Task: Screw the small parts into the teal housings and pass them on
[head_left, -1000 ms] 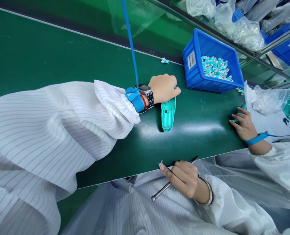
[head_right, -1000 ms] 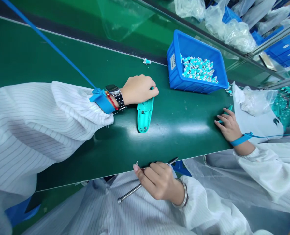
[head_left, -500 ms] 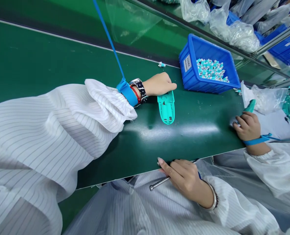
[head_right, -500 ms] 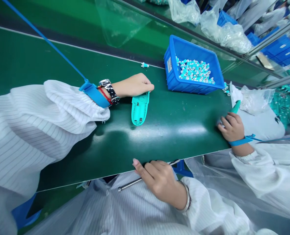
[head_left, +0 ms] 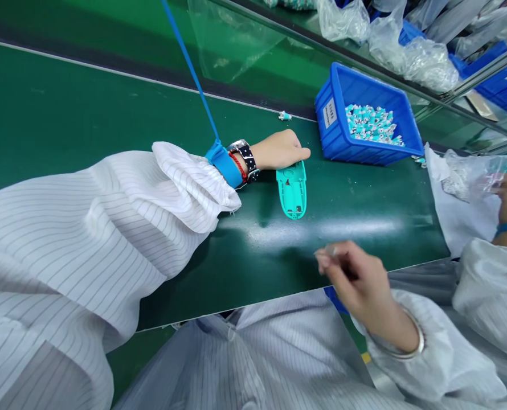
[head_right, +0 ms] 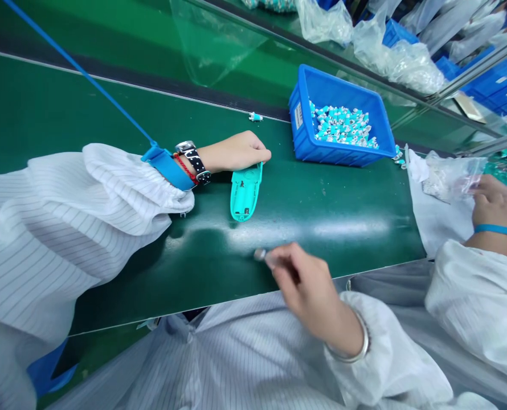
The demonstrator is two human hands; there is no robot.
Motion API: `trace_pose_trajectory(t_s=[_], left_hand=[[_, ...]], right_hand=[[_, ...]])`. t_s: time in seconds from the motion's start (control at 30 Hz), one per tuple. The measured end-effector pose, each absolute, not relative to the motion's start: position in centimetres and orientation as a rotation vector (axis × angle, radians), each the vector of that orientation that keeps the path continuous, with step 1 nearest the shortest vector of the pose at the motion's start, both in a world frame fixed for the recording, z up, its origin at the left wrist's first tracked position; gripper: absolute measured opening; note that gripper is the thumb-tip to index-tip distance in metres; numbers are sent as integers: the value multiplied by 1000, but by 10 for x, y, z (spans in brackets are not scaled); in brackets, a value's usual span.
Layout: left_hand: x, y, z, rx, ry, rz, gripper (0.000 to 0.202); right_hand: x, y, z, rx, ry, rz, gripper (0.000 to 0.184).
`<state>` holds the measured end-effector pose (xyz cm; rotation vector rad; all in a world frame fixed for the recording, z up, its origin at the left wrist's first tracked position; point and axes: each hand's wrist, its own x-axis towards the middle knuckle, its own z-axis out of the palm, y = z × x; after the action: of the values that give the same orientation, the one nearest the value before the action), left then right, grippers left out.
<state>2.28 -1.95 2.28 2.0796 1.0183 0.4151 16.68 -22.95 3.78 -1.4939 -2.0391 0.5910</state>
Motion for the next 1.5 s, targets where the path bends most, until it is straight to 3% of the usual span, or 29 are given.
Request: trace_pose_trajectory(t_s=[0.23, 0.33, 0.47, 0.6, 0.73, 0.9, 1.1, 1.5], left_hand=[[31, -26, 16, 2251, 1265, 372, 28], [33, -29, 15, 2275, 1328, 337, 30], [34, -36, 15, 2287, 1395, 356, 33], [37, -43, 15, 2296, 1439, 384, 35], [37, -39, 21, 2216, 1419, 328, 35], [27, -26, 31, 1797, 934, 194, 37], [23, -15, 31, 1360, 810, 128, 22], [23, -18, 40, 1308, 641, 148, 19]], right_hand=[[171, -152, 64, -1583, -1634, 906, 10], [171, -134, 59, -1585, -1633, 1036, 20], [171, -120, 50, -1643, -1642, 1450, 38], [174, -114, 43, -1693, -1538, 1721, 45], [181, -113, 41, -1688, -1399, 1809, 46], [190, -112, 42, -1667, -1196, 1918, 49], [201, -115, 42, -1655, -1088, 2054, 50], [211, -116, 45, -1691, -1065, 2039, 48]])
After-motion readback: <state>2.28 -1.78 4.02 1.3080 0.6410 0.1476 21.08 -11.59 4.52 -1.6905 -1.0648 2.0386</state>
